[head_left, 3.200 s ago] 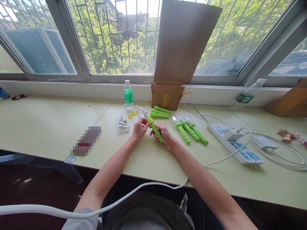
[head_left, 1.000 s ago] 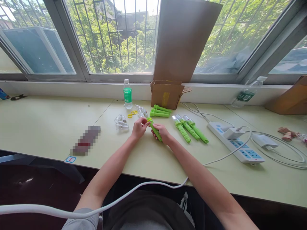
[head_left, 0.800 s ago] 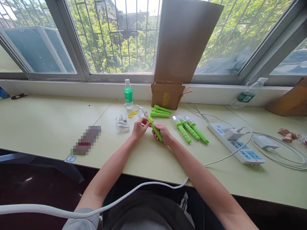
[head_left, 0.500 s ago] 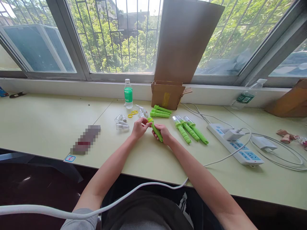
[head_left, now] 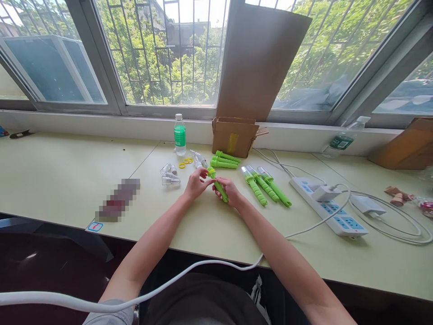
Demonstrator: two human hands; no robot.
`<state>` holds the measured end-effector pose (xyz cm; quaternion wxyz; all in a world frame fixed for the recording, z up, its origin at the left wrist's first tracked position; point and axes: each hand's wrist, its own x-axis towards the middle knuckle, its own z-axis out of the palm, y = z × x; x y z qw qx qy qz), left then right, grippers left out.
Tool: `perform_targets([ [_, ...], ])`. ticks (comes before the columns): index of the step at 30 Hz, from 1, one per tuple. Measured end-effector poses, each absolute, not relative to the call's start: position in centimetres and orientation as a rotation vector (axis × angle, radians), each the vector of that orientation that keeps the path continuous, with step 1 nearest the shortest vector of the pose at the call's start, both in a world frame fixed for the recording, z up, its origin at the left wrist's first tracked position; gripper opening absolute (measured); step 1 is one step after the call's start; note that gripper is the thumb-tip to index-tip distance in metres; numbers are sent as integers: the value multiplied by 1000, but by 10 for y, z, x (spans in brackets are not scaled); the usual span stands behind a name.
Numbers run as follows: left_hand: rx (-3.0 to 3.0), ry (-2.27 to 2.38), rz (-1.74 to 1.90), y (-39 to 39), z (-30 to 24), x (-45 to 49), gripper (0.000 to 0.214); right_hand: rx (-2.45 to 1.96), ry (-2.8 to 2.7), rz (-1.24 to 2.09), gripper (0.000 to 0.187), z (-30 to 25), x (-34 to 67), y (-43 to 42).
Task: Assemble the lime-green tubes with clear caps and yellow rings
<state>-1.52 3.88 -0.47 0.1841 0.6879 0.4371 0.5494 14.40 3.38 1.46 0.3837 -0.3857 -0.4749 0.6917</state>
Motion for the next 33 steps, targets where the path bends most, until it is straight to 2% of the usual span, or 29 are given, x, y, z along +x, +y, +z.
perform_targets([
  [18, 1903, 1234, 1592, 41, -1, -17, 30, -973, -1226, 1870, 25, 13, 147, 36],
  [23, 1891, 1270, 1601, 43, -3, -19, 30, -1039, -1262, 1766, 29, 12, 142, 36],
  [28, 1877, 1273, 1611, 42, -3, -19, 30, -999, -1328, 1708, 19, 14, 140, 32],
  [33, 1862, 1274, 1637, 42, -2, -21, 30, -910, -1348, 1782, 23, 17, 142, 30],
])
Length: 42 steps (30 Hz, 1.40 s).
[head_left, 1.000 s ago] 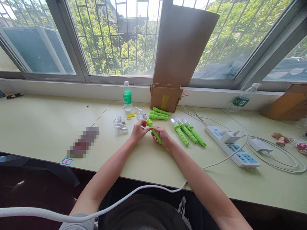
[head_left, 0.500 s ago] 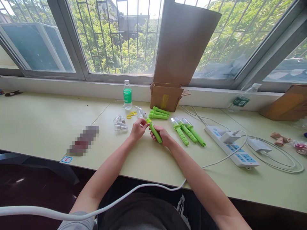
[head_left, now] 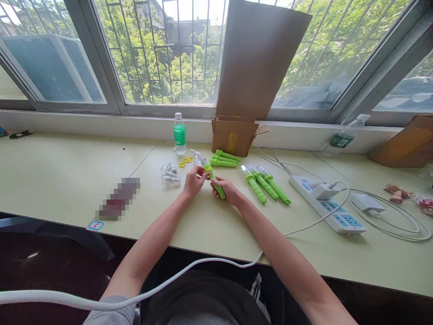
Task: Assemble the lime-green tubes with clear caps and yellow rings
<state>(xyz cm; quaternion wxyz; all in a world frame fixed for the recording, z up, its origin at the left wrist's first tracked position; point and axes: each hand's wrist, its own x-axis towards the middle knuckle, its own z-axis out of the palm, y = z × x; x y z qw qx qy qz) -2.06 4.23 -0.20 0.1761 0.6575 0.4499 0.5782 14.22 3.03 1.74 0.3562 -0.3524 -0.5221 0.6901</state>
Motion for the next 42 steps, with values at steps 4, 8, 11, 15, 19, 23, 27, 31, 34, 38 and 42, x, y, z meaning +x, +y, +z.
perform_targets([
  [4, 1882, 1285, 1640, 43, -3, -20, 30, -942, -1328, 1817, 25, 15, 143, 32],
  [8, 1883, 1274, 1647, 43, -4, -18, 31, -993, -1343, 1769, 24, 15, 142, 32],
  [11, 1891, 1283, 1638, 43, -4, -17, 31, -1023, -1371, 1720, 24, 17, 141, 29],
  [15, 1907, 1285, 1640, 43, -4, -18, 30, -1052, -1369, 1700, 26, 19, 141, 28],
  [19, 1898, 1277, 1653, 43, -4, -18, 30, -1015, -1350, 1733, 25, 18, 142, 30],
  [23, 1895, 1279, 1660, 43, -3, -17, 29, -947, -1311, 1741, 23, 16, 141, 31],
  [27, 1912, 1276, 1655, 44, -3, -18, 25, -962, -1304, 1743, 21, 15, 140, 32],
  [31, 1913, 1261, 1627, 44, -4, -17, 26, -1036, -1284, 1715, 25, 14, 140, 32],
  [34, 1907, 1268, 1607, 44, -5, -17, 28, -1048, -1307, 1678, 24, 14, 140, 32],
  [38, 1904, 1278, 1591, 44, -5, -18, 25, -1045, -1329, 1655, 27, 13, 140, 31],
  [42, 1891, 1273, 1596, 43, -4, -18, 27, -995, -1322, 1671, 28, 13, 141, 33],
])
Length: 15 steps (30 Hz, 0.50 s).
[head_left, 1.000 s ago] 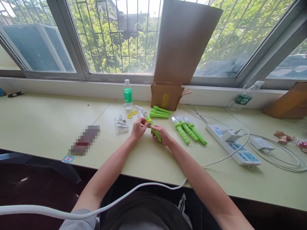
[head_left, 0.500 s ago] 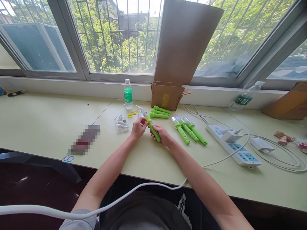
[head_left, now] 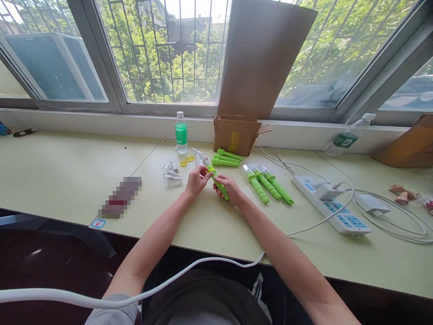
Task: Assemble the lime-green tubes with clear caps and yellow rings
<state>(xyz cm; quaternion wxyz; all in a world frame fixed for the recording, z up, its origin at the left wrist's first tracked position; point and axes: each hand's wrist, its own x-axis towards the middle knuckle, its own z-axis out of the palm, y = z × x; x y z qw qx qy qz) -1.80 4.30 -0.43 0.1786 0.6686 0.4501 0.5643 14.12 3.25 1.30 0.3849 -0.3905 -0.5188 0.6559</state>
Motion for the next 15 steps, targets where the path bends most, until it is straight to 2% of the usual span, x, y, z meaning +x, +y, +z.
perform_targets([
  [15, 1959, 1265, 1616, 41, -4, -17, 38, -988, -1243, 1728, 19, 14, 141, 34],
])
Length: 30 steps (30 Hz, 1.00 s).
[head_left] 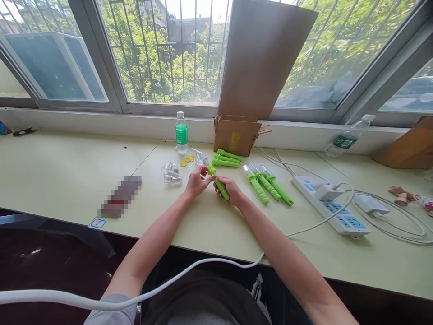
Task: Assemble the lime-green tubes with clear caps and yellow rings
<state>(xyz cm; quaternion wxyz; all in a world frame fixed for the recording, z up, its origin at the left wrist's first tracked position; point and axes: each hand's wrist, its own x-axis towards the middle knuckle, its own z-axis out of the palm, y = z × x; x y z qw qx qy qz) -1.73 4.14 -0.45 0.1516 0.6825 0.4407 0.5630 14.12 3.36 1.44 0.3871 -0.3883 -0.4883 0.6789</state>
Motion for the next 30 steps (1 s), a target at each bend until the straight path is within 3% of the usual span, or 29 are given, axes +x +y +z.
perform_targets([
  [23, 1964, 1234, 1613, 41, -2, -17, 34, -997, -1171, 1801, 26, 16, 142, 35],
  [30, 1945, 1250, 1604, 41, -1, -18, 25, -944, -1228, 1786, 19, 14, 143, 36],
])
